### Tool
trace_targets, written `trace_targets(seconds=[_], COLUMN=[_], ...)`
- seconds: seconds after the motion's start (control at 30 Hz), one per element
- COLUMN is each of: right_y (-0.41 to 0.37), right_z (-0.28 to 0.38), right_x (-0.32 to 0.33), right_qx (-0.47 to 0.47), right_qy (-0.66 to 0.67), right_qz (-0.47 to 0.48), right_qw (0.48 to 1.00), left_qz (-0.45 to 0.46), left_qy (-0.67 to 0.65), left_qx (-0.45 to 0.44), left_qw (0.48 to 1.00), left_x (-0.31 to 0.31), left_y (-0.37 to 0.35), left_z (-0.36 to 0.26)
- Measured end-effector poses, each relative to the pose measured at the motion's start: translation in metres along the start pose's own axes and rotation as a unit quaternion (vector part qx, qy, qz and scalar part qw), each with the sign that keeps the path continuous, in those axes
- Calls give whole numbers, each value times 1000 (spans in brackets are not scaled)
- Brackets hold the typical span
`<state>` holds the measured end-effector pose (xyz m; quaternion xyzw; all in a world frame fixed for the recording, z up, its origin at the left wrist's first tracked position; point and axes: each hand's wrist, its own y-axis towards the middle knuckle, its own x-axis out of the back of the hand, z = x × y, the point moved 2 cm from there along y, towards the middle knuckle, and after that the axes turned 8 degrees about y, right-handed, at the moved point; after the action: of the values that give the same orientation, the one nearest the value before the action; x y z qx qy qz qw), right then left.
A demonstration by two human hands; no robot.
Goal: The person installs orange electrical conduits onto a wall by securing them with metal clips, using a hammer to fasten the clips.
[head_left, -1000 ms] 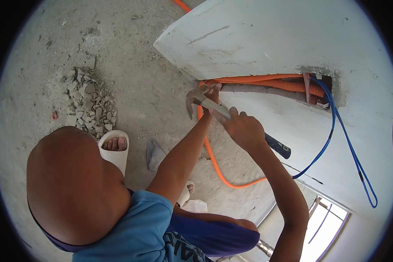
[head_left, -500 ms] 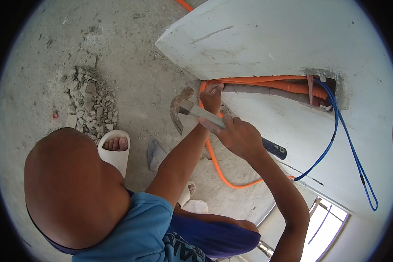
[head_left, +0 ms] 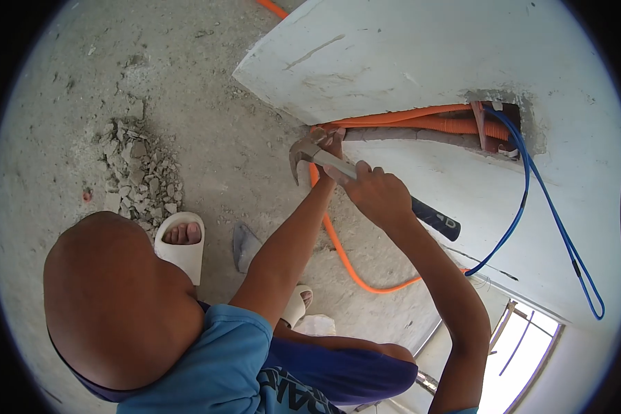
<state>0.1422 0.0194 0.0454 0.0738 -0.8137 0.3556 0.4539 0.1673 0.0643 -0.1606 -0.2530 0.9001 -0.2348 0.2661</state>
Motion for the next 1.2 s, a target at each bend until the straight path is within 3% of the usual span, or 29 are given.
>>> trace_targets(seconds=[0.07,0.1,0.2,0.3,0.37,0.5,0.6,0.63,0.77,0.87,0.9,1.0,1.1,1.2], right_y=[6,1,-11,2,4,-12,2,6,-24,-68,-82,-140,-201,-240], right_z=[9,14,19,-5,4,23,-3,1,24,36,38,33,44,82], right_x=[-1,10,22,-4,2,20,0,-1,23,28,33,-3,-69,-146], right_qx=[54,73,126,-2,20,97,-33,-7,3,-78,-127,-210,-299,-349], right_qy=[-6,15,57,17,24,43,53,43,116,241,303,358,415,425], right_qz=[-67,-26,-81,36,-14,-74,37,1,-24,-7,-5,-36,-98,-100], right_qw=[996,997,987,999,999,992,997,999,993,967,945,909,854,829], left_qz=[4,20,26,-8,-10,80,-8,16,61,32,-3,4,93,436], left_qy=[-10,-21,-37,9,16,-36,-8,-45,-31,-102,-56,-92,-76,-27], left_qx=[-3,13,29,38,35,31,-83,-113,108,43,9,54,-60,-86], left_qw=[1000,999,999,999,999,996,996,992,992,993,998,994,991,895], left_x=[-2,2,3,-2,-4,4,1,-1,14,15,13,27,32,21], left_y=[14,8,1,-3,5,7,4,11,1,-3,-7,-31,-40,-73], left_z=[0,-2,-1,-6,4,7,7,13,-19,-7,-7,-22,-33,-106])
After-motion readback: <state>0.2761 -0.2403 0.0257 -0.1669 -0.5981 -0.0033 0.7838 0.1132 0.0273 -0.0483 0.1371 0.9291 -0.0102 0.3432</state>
